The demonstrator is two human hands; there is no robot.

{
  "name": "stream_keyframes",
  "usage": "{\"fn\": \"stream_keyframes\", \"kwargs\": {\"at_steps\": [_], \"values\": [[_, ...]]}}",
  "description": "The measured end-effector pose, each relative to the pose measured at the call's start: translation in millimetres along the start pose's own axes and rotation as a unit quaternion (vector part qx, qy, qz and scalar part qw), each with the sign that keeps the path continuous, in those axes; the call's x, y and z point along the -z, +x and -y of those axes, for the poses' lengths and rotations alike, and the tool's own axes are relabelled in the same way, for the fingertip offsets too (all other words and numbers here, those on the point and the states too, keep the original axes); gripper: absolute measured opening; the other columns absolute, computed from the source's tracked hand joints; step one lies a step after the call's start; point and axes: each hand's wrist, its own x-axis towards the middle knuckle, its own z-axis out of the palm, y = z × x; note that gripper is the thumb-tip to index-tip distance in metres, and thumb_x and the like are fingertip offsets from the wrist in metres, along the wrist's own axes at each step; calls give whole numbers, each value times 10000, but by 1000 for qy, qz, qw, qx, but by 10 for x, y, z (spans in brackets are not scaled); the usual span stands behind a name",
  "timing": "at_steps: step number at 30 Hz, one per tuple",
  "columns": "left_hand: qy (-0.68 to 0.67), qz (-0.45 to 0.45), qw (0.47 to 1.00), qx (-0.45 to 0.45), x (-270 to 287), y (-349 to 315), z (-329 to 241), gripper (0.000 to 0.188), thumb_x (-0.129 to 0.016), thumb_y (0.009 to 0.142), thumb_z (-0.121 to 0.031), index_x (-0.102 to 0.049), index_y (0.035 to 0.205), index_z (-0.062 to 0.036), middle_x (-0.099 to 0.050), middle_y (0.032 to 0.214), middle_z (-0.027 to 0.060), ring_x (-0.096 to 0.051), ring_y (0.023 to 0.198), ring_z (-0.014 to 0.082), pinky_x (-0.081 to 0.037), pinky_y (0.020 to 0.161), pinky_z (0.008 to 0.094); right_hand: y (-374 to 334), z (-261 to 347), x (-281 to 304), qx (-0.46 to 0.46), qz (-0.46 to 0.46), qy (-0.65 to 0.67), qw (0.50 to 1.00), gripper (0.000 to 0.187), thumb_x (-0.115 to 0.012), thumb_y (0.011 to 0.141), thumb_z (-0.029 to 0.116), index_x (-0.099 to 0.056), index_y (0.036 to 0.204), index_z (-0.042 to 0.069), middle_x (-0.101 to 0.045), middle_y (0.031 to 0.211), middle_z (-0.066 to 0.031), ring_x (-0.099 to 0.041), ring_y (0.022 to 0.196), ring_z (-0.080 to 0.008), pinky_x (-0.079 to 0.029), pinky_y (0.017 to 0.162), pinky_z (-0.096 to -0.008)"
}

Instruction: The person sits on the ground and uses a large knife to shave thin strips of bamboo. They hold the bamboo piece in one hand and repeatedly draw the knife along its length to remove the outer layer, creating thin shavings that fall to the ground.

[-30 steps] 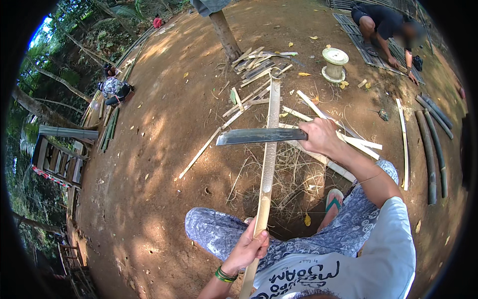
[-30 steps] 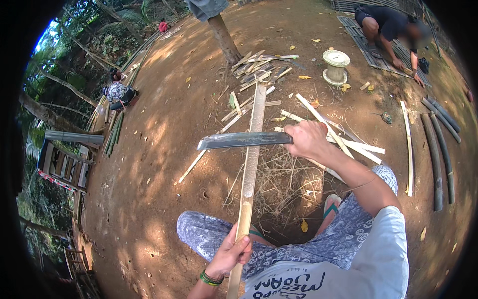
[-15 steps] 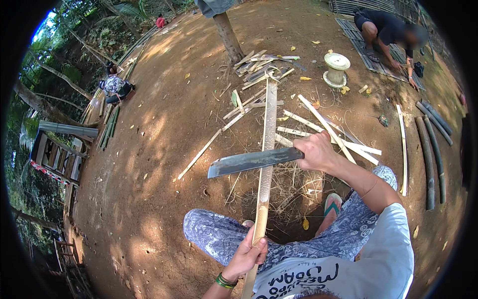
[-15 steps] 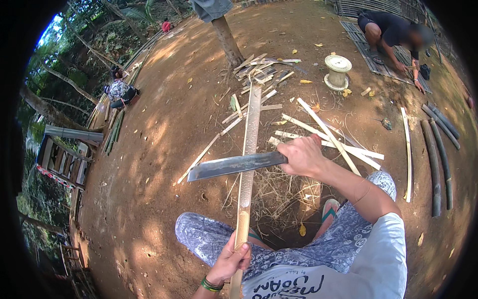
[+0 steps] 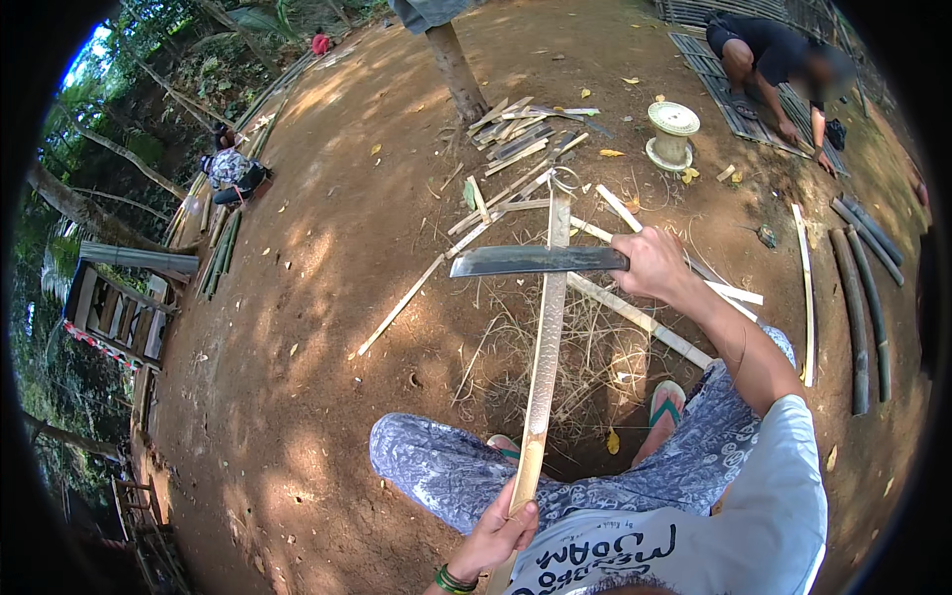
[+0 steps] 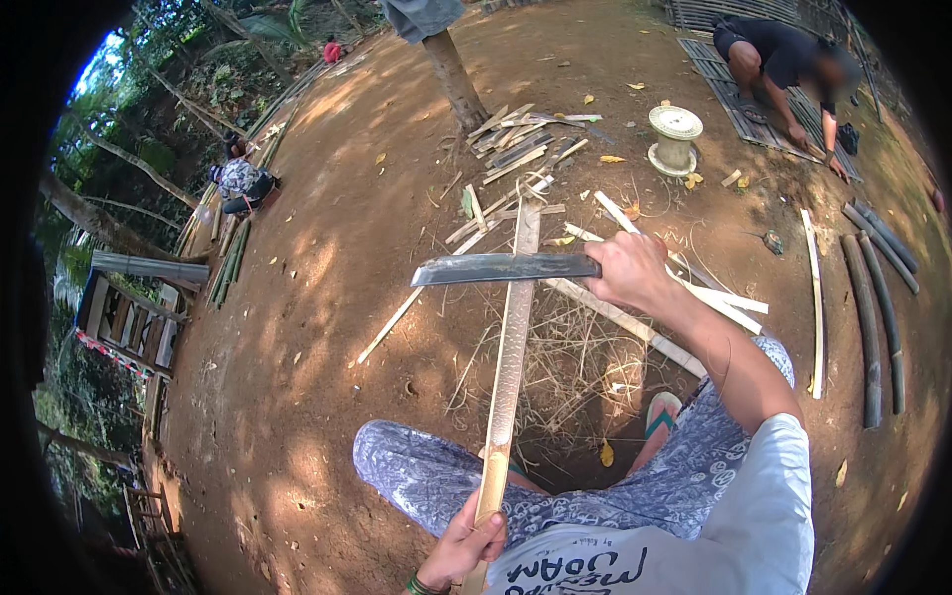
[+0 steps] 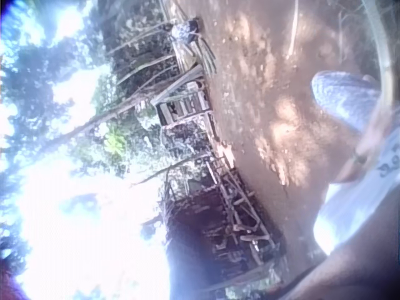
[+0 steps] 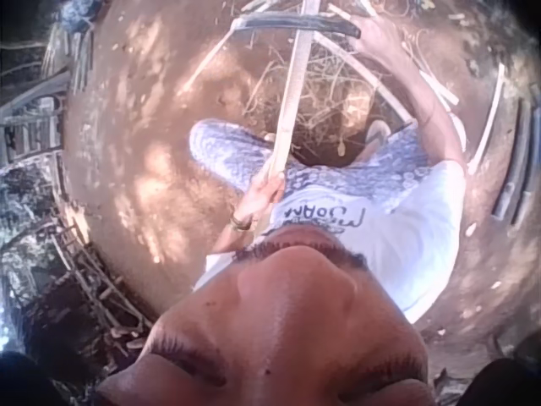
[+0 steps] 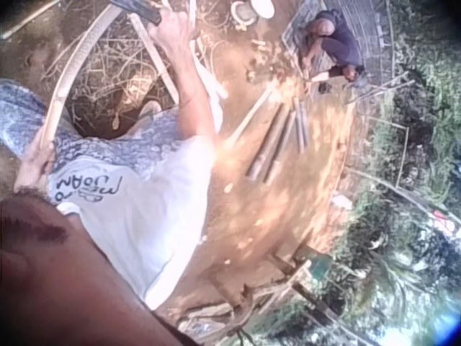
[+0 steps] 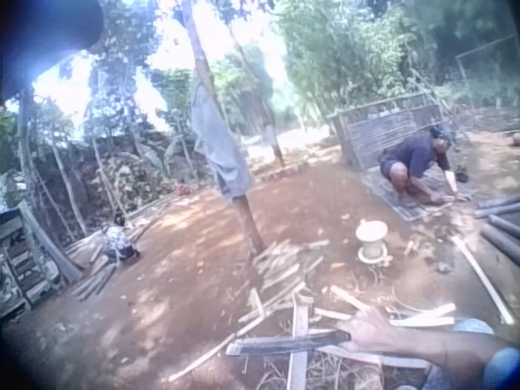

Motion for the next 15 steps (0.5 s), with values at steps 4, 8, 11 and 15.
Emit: {"fn": "stream_keyframes", "kwargs": {"at_steps": [4, 8, 11, 15], "values": [[34, -21, 999, -22, 100, 60, 111, 565, -474, 1091, -155, -197, 1579, -88, -446, 698, 2, -429, 546, 86, -374, 493, 242, -123, 268, -65, 49, 2, 34, 998, 141, -711, 720, 188, -660, 692, 60, -621, 558, -141, -612, 490, -353, -507, 522, -478], [10, 13, 1000, -18, 105, -28, 231, 569, -448, 1102, -177, -183, 1595, -79, -445, 713, -14, -429, 561, 72, -398, 513, 234, 58, 21, 10, -81, 13, 45, 996, 147, -711, 745, 180, -681, 744, 36, -636, 591, -181, -638, 533, -363, -521, 558, -477], [19, 6, 1000, -8, 157, -27, 265, 578, -452, 1100, -179, -175, 1597, -77, -438, 706, -15, -427, 558, 74, -395, 514, 233, 71, -13, 11, -77, 28, 6, 997, 142, -717, 741, 182, -685, 749, 44, -634, 590, -178, -645, 552, -369, -525, 580, -478], [13, 5, 1000, -5, 125, -41, 178, 589, -463, 1098, -183, -178, 1603, -83, -433, 713, -19, -417, 559, 70, -389, 518, 230, -37, 14, -37, -3, 12, 31, 999, 127, -727, 729, 184, -689, 740, 64, -626, 569, -152, -631, 527, -358, -516, 562, -468]]}}
